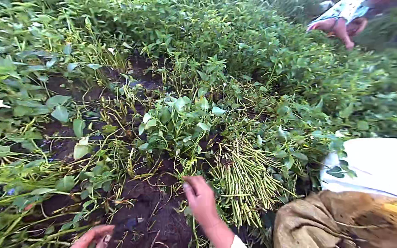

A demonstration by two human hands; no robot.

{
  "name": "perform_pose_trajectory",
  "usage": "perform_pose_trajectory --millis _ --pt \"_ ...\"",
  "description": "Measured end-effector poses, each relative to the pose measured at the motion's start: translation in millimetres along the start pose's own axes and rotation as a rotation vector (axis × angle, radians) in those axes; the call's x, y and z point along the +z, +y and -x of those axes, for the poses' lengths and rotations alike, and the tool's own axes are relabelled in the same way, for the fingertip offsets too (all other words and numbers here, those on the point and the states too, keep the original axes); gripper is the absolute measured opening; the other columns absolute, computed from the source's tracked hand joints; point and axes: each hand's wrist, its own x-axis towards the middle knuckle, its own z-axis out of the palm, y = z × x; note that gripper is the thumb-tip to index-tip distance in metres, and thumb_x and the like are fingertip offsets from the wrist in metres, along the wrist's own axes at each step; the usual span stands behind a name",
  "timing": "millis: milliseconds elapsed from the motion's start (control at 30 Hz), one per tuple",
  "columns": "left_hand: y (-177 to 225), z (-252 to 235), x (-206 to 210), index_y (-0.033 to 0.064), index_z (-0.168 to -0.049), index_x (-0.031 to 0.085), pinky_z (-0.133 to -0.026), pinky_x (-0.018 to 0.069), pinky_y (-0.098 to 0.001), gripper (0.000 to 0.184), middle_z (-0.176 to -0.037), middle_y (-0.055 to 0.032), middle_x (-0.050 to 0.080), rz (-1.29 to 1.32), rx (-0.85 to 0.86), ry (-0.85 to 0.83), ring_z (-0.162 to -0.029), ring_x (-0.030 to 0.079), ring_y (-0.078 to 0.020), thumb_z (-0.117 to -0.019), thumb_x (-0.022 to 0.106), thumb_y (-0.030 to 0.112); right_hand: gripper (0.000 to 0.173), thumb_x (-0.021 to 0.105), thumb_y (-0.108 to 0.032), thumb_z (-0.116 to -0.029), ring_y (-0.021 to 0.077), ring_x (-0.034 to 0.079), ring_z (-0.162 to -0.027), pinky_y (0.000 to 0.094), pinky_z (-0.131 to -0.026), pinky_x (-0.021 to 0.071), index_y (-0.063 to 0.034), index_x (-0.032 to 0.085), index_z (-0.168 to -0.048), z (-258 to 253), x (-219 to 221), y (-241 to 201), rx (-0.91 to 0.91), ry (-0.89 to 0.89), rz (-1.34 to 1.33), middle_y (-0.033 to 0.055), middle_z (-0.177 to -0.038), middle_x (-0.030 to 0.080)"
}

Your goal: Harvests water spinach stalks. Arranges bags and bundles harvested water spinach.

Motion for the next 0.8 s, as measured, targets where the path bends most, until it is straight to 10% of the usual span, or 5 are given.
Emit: perform_pose_trajectory --millis 67,200,500,633,800 --pt "40.1 -20.6 4.5 -0.0069 -0.124 0.063 -0.087 0.0581 -0.0445 0.03 -0.114 -0.0212 0.069 0.062 0.111 -0.065 -0.098 0.069 -0.0252 -0.102 0.053 0.01 0.025 0.056 -0.016 -0.1026 0.0266 0.071 -0.102 0.0454 -0.092 0.0584 -0.0037 0.074 -0.116 -17.0 -72.3 51.4 0.24 0.241 0.178 0.015 -0.11 0.072" --pt "104.7 -78.3 55.5 0.0101 -0.123 0.069 -0.071 0.0605 -0.0391 0.029 -0.12 -0.0098 0.068 0.012 0.242 -0.153 -0.084 0.07 -0.0187 -0.0985 0.055 0.019 0.037 0.063 -0.02 -0.1011 0.0379 0.061 -0.123 0.0542 -0.107 0.0484 -0.0006 0.065 -0.132 -44.8 -140.1 122.4 0.675 -0.016 0.367 0.0244 -0.132 0.062" --pt "135.6 -77.9 167.2 0.008 -0.111 0.072 -0.078 0.0596 -0.0274 0.02 -0.103 -0.0012 0.072 0.304 0.252 -0.458 -0.085 0.07 -0.0093 -0.0999 0.057 0.014 0.023 0.063 -0.017 -0.0997 0.0258 0.072 -0.098 0.0474 -0.091 0.057 -0.0004 0.068 -0.115 -40.4 -160.2 86.4 0.485 0.139 0.172 0.0136 -0.107 0.073" --pt "139.4 -78.4 178.1 0.0051 -0.129 0.064 -0.083 0.0627 -0.0322 0.037 -0.113 -0.005 0.073 0.541 0.15 -0.402 -0.098 0.072 -0.0164 -0.0939 0.07 0.013 0.021 0.068 -0.017 -0.0961 0.015 0.072 -0.086 0.035 -0.08 0.0612 -0.0033 0.069 -0.112 -8.3 -136.2 15.6 0.404 0.156 -0.115 0.0064 -0.101 0.073" --pt "141.9 -75.5 174.9 0.0 -0.113 0.069 -0.063 0.0576 -0.0265 0.022 -0.093 -0.0082 0.073 0.775 0.031 -0.251 -0.075 0.069 -0.0145 -0.0912 0.069 0.0 0.016 0.07 -0.018 -0.0957 0.011 0.073 -0.083 0.0301 -0.076 0.0623 -0.0048 0.073 -0.104 13.5 -102.4 -6.2 0.395 -0.073 -0.335 0.0041 -0.097 0.075"
